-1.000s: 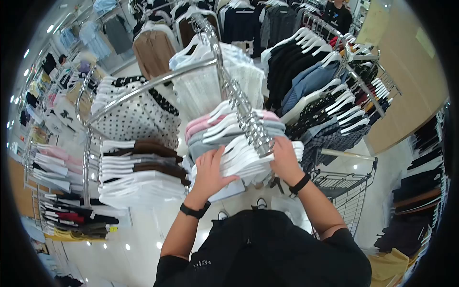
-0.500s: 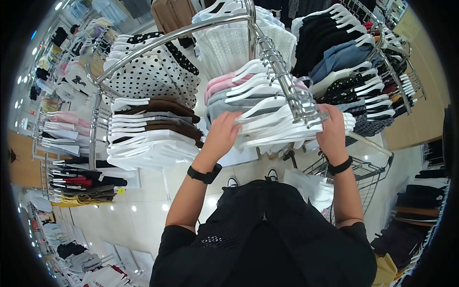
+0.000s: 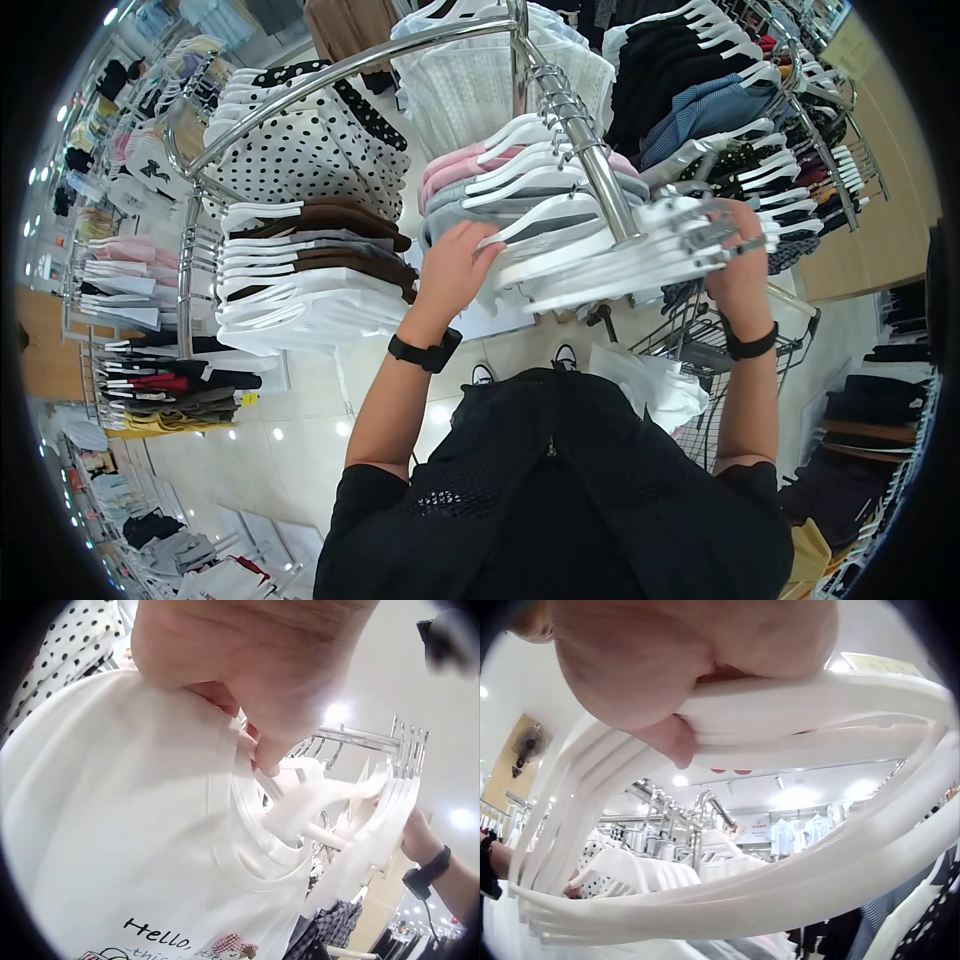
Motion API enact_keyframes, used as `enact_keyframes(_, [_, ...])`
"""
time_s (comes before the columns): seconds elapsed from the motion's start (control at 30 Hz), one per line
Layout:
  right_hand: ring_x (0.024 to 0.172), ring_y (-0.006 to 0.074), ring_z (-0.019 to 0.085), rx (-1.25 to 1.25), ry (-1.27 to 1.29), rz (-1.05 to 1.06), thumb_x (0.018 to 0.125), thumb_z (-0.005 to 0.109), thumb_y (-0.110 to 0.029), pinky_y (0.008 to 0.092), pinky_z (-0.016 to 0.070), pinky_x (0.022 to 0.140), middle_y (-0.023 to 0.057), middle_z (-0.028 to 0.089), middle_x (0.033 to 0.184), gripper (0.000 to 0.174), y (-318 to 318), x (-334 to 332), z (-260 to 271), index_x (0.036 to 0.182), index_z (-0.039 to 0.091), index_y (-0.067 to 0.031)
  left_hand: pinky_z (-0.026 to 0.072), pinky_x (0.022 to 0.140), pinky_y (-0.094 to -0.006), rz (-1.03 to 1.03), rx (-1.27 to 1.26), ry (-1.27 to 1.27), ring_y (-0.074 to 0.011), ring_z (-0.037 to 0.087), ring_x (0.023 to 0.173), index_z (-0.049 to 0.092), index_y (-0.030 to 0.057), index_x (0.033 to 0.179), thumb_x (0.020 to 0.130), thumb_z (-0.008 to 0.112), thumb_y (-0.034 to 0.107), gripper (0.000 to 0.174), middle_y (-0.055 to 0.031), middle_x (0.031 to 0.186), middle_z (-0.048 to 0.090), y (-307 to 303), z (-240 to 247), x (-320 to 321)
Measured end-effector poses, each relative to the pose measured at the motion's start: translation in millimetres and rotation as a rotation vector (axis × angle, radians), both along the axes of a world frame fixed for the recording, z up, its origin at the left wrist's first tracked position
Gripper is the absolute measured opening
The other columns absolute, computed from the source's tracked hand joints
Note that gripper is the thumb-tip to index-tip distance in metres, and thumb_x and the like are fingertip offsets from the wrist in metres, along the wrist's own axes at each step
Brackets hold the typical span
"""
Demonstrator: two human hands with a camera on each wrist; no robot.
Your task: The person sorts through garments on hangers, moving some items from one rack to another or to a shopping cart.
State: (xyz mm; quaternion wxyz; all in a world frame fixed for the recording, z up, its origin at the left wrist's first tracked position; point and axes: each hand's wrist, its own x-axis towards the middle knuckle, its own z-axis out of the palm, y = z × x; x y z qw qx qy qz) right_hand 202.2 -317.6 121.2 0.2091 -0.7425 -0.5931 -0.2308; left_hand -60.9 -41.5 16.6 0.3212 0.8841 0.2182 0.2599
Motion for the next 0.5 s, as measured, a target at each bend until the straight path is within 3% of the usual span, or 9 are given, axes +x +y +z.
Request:
enact_keyframes(0.03, [0.103,0.0365,0.062,0.0,0.0,-0.001,0.079,0.066,0.0,0.043,0.0503,0.091,0.016,0.064,0.117,0.043,-14,8,0,0.122,0.061,0.001,0.054,0.074,-0.0387,0.024,-0.017,0.032,-0.0332,0.068,0.086,0.072,0.0065,0.108,0.093,0.073,0.021,0.021,-0.0111,0.097,0.069,-1,3,-1])
enact_keyframes(0.1, [0.108,0.0322,0.063,0.073,0.077,0.05,0.089,0.063,-0.003,0.0418,0.05,0.095,0.0149,0.064,0.119,0.034,-48,29,-3,0.123,0.061,-0.0005,0.0542,0.074,-0.0384,0.022,0.007,0.009,-0.0322,0.068,0.085,0.073,0.0069,0.107,0.091,0.074,0.022,0.021,-0.01,0.095,0.069,-1,7,-1])
enact_keyframes(0.17, [0.115,0.0288,0.063,0.337,0.887,0.1,0.097,0.059,-0.006,0.0413,0.0494,0.1,0.014,0.064,0.126,0.025,-94,54,-19,0.122,0.06,-0.0013,0.0543,0.073,-0.0382,0.026,0.031,-0.015,-0.0312,0.068,0.084,0.075,0.0074,0.105,0.09,0.075,0.023,0.021,-0.0089,0.093,0.069,-4,16,-1])
enact_keyframes(0.23, [0.121,0.0288,0.062,0.167,0.162,-0.158,0.102,0.058,-0.009,0.0418,0.0496,0.102,0.0144,0.062,0.134,0.026,-143,78,-11,0.126,0.061,-0.0011,0.0546,0.069,-0.0371,-0.03,-0.063,-0.044,-0.0304,0.069,0.079,0.077,0.008,0.103,0.088,0.078,0.024,0.022,-0.0082,0.09,0.07,-10,25,1])
enact_keyframes(0.3, [0.131,0.0298,0.058,0.252,0.093,-0.284,0.107,0.054,-0.018,0.042,0.0454,0.11,0.0184,0.058,0.145,0.039,-206,122,-19,0.141,0.055,0.0011,0.0546,0.068,-0.0368,-0.095,-0.044,-0.04,-0.0297,0.069,0.077,0.076,0.0082,0.102,0.088,0.078,0.024,0.021,-0.0077,0.089,0.07,-11,23,4])
enact_keyframes(0.37, [0.128,0.03,0.06,0.351,0.104,-0.384,0.107,0.053,-0.016,0.0397,0.0465,0.108,0.0195,0.061,0.141,0.04,-271,176,-28,0.141,0.054,0.0043,0.0547,0.066,-0.0365,-0.17,-0.025,-0.038,-0.0291,0.069,0.075,0.076,0.0083,0.1,0.087,0.078,0.024,0.02,-0.0073,0.089,0.07,-15,20,7])
enact_keyframes(0.43, [0.126,0.0299,0.061,0.341,0.02,-0.469,0.106,0.052,-0.014,0.0397,0.0469,0.107,0.0197,0.062,0.14,0.039,-290,181,-5,0.14,0.055,0.005,0.0543,0.065,-0.0365,-0.296,0.09,-0.041,-0.0273,0.068,0.071,0.076,0.0094,0.098,0.087,0.078,0.024,0.018,-0.0068,0.088,0.07,-21,13,7])
enact_keyframes(0.5, [0.125,0.0297,0.062,0.324,-0.064,-0.549,0.105,0.052,-0.011,0.0397,0.0474,0.107,0.02,0.063,0.138,0.038,-298,181,13,0.139,0.056,0.0057,0.0531,0.063,-0.0364,-0.33,0.038,0.022,-0.0267,0.068,0.07,0.076,0.0119,0.097,0.087,0.078,0.025,0.017,-0.0054,0.087,0.07,-33,5,3])
